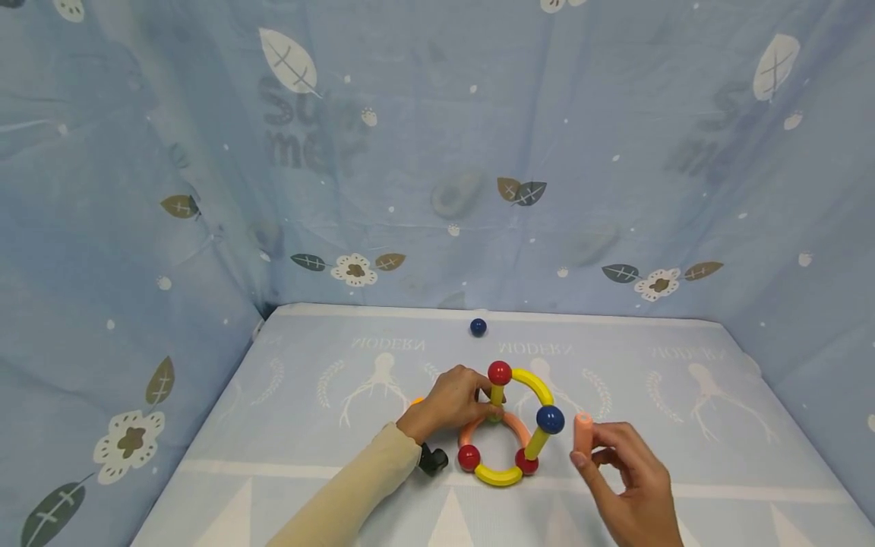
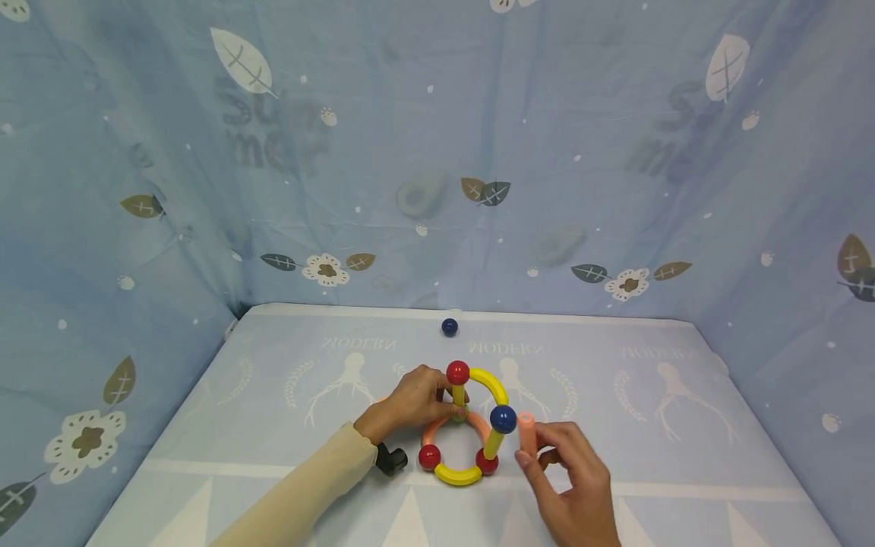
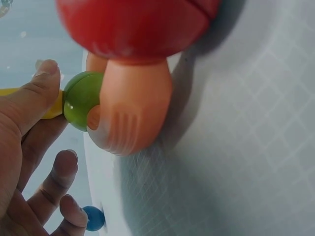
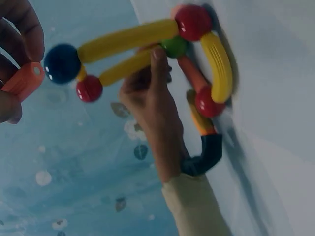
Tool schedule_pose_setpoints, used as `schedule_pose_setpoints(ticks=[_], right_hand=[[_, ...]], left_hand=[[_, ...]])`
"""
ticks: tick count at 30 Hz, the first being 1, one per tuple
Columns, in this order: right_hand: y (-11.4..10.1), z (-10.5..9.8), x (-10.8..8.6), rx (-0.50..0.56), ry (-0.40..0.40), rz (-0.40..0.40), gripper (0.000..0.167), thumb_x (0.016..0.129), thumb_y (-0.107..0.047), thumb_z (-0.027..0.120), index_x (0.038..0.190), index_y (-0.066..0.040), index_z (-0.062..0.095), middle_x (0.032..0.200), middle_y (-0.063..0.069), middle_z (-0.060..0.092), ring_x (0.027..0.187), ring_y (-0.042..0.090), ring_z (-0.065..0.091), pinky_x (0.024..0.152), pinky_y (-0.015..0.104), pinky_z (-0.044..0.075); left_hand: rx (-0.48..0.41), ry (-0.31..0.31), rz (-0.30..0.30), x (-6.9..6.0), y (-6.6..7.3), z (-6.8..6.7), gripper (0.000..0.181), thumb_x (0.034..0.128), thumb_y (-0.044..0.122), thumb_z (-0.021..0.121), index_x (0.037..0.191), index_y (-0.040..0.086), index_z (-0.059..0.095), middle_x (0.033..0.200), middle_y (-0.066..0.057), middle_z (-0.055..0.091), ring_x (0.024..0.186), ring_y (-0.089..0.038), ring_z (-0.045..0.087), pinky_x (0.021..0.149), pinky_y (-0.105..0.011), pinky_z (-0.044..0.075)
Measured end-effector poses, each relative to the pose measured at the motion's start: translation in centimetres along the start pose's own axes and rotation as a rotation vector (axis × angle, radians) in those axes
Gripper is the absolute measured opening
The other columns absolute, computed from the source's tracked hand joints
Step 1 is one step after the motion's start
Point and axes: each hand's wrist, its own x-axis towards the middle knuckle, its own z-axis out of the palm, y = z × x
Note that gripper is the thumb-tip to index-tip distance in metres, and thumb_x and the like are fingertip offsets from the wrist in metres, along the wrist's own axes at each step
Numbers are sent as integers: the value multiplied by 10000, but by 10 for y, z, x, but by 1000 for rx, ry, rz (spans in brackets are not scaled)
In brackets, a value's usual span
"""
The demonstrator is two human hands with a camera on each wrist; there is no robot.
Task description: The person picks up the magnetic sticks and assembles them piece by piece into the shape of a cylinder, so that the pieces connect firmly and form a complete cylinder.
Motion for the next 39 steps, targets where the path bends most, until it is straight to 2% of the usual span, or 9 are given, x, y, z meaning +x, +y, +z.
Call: schedule_pose_setpoints(ticks=[4, 7, 11, 13, 19, 23, 31, 39], right_hand=[[-11, 22, -12, 25, -128, -86, 422, 785, 64, 783, 1146, -117, 662, 982, -52, 600, 805, 87, 584, 602, 211, 501], [-10, 43, -18, 63, -177, -138, 425, 795, 33, 785, 1155, -154, 659, 973, -74, 597, 774, 73, 576, 550, 211, 482], [-2, 71, -23, 81, -208, -143, 411, 802, -23, 799, 1145, -199, 654, 971, -119, 603, 758, 46, 579, 530, 195, 470], [3, 82, -23, 69, -206, -146, 400, 800, -54, 810, 1133, -211, 655, 959, -137, 612, 754, 33, 583, 536, 175, 463], [14, 106, -16, 46, -148, -242, 381, 781, -57, 822, 1121, -133, 668, 926, -81, 646, 775, 66, 624, 550, 148, 449], [16, 115, -10, 50, -129, -248, 375, 766, -20, 822, 1093, -127, 674, 933, -68, 650, 796, 81, 630, 562, 150, 466], [19, 126, -7, 9, -60, -281, 429, 714, 7, 857, 1077, -140, 680, 929, -69, 643, 772, 83, 639, 548, 148, 473], [21, 127, -10, -25, -70, -228, 402, 698, 14, 868, 995, -171, 670, 915, -117, 621, 762, 45, 633, 565, 149, 485]], left_hand=[[1, 3, -1, 0, 0, 0, 136, 803, 360, 820, 914, 293, 778, 764, 248, 634, 714, -18, 498, 631, -218, 390], [1, 9, 2, 0, 0, 0, 142, 803, 362, 820, 918, 289, 780, 769, 244, 640, 698, -11, 495, 619, -211, 390], [0, 8, 5, 0, 0, 0, 150, 807, 363, 816, 926, 279, 782, 785, 243, 643, 673, -4, 493, 595, -197, 393], [2, 7, 6, 0, 0, 0, 154, 807, 364, 816, 927, 275, 782, 790, 245, 644, 683, -4, 500, 600, -194, 392], [-5, 14, 22, 0, -1, 0, 157, 799, 354, 824, 923, 265, 788, 759, 243, 652, 676, -2, 500, 602, -199, 394], [-15, 23, 42, 1, -1, 1, 147, 799, 349, 825, 915, 267, 788, 740, 242, 646, 646, 3, 494, 582, -196, 399], [-12, 36, 56, 1, -3, 2, 134, 796, 338, 829, 902, 267, 789, 718, 245, 638, 614, 19, 496, 547, -181, 398], [11, 36, 49, 1, -2, 2, 145, 806, 363, 817, 909, 265, 786, 771, 240, 660, 672, 13, 500, 613, -187, 403]])
